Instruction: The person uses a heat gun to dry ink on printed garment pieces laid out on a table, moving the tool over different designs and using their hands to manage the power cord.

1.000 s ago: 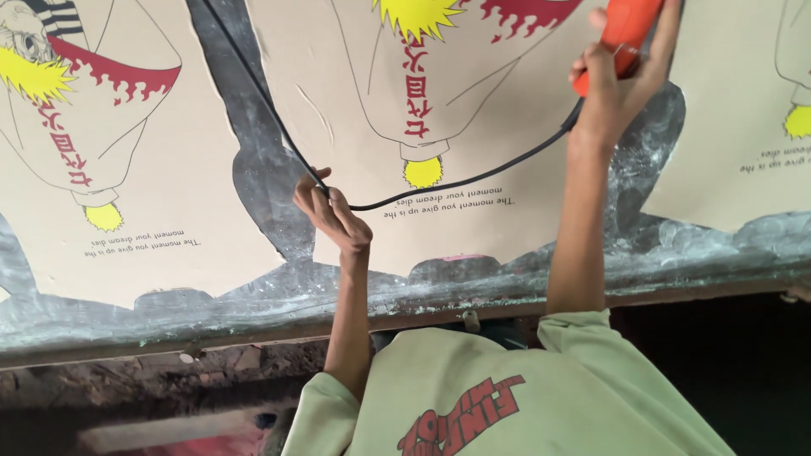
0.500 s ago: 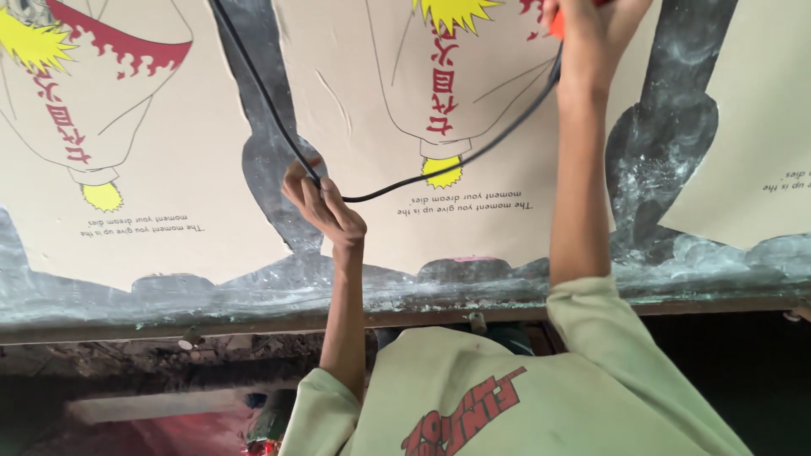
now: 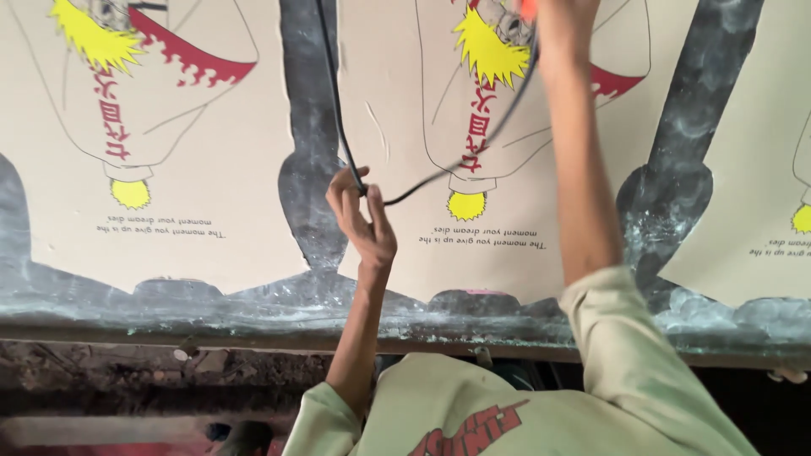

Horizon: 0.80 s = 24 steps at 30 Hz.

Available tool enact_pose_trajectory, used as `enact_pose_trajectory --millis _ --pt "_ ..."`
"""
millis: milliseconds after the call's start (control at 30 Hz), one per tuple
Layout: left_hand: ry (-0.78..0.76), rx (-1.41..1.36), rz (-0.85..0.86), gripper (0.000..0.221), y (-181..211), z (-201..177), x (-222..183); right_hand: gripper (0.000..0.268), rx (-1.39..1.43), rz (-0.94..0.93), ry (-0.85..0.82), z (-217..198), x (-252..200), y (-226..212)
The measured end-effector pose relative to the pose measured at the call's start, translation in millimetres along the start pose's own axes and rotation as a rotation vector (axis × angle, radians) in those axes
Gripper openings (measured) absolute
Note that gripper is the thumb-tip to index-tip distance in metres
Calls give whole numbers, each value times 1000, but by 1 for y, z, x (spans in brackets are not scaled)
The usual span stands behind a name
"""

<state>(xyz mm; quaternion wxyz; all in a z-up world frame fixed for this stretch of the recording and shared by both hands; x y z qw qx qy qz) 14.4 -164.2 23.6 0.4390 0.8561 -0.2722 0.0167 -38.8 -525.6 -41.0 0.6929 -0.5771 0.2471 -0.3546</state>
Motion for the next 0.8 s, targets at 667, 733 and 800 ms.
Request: enact_pose_trajectory --millis 667,733,800 --pt "-119 -33 171 23 42 -49 -75 71 311 221 782 -20 -458 -156" --pt "-119 -28 193 25 53 -46 -88 77 339 140 847 -35 -469 -173" --pt "-110 -48 235 27 66 -38 -93 81 326 134 849 -60 -473 -189"
Point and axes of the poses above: each hand's wrist, its own x-axis towards the middle knuckle, its own z-axis out of the palm, y = z × x, the point moved 6 cm from there along x, towards the middle knuckle, and after that the axes turned 12 degrees about x, right-handed, at the moved point
